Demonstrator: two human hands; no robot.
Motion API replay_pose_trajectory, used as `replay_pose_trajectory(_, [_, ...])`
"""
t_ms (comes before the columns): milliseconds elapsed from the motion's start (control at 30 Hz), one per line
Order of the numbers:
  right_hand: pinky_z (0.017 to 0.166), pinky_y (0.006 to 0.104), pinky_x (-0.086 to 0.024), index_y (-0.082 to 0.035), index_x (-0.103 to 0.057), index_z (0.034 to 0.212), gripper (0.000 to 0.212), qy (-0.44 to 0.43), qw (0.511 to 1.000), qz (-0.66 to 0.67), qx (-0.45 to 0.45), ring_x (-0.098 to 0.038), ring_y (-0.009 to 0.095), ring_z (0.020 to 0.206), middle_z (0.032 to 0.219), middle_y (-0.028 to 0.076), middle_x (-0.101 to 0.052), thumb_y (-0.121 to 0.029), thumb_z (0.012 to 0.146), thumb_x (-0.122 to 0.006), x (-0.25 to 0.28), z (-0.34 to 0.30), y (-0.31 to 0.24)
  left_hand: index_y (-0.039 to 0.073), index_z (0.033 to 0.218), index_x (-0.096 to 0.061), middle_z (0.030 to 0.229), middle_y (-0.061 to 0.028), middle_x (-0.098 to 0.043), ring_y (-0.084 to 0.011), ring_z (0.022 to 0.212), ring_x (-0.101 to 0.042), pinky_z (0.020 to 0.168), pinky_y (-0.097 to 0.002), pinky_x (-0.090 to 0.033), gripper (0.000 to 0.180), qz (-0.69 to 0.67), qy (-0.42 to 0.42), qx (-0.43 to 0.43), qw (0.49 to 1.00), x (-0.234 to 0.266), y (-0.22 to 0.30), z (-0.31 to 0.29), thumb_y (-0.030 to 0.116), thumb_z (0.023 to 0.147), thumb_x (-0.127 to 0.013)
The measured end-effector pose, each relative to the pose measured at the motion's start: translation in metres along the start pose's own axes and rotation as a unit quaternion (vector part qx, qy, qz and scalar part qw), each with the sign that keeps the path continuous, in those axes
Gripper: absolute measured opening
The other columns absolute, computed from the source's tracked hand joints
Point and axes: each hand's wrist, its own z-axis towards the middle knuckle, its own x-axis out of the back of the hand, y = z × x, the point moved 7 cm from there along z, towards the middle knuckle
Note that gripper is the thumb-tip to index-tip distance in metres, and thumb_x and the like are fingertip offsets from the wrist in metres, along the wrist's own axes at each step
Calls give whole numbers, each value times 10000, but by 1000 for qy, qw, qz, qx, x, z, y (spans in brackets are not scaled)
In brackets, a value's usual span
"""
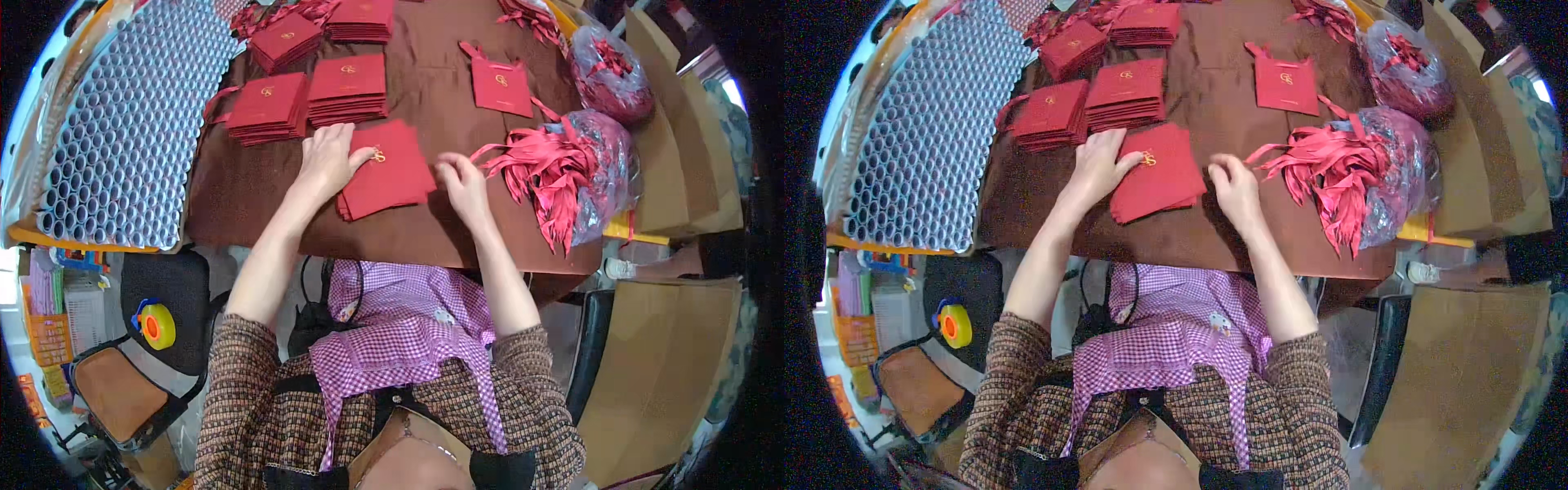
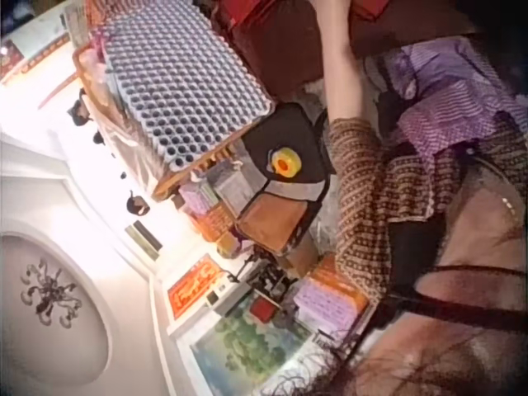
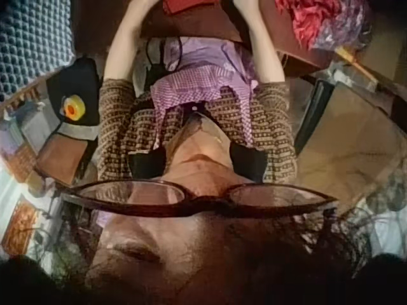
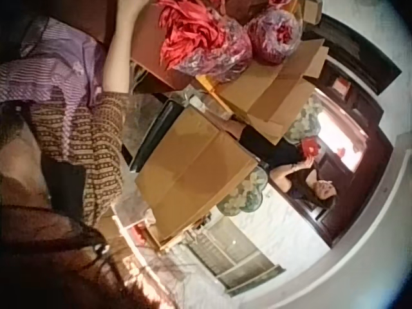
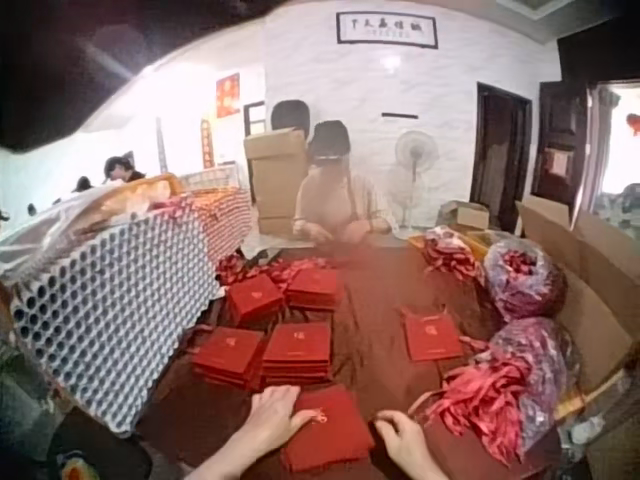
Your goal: The person assembles paper gift bags by folding them and attaching ribbon handles by hand on a table.
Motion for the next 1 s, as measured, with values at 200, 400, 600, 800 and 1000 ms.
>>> replay_pose_trajectory(200, [779,328,-502,20,-629,980,161,30,988,-138,66,-645,252,886,930,158,-655,-70,851,-594,51,-55,-11,44,1141,-579,1097,-140,-568,-320,1061,-514,872,-461,-391,500,76,-166,17,983,-29,2,13,422,821,-642])
replay_pose_trajectory(400, [775,376,-492,9,-620,928,121,51,957,-243,149,-616,330,876,911,166,-630,-20,810,-613,79,-44,-17,39,1131,-589,1051,-128,-542,-322,1019,-506,861,-455,-387,546,62,-106,3,992,-30,-6,14,433,767,-694])
replay_pose_trajectory(600, [777,408,-475,-2,-602,920,124,26,957,-231,171,-589,347,873,898,166,-615,-17,797,-604,72,-27,-15,52,1143,-613,1047,-146,-563,-337,1021,-520,871,-457,-426,584,15,-97,34,995,-32,-13,23,392,694,-767])
replay_pose_trajectory(800, [764,372,-486,16,-609,917,124,17,961,-200,188,-607,324,861,908,163,-623,-1,795,-621,53,-33,-17,37,1110,-623,1060,-168,-581,-349,1020,-538,888,-441,-435,507,-23,-118,80,989,-34,-28,28,291,696,-769])
replay_pose_trajectory(1000, [769,403,-480,-1,-618,907,138,22,927,-284,243,-602,336,863,896,163,-631,13,770,-617,57,-16,-21,31,976,-642,884,-148,-651,-294,872,-628,787,-397,-491,351,-87,-101,100,986,-37,-38,31,223,705,-757])
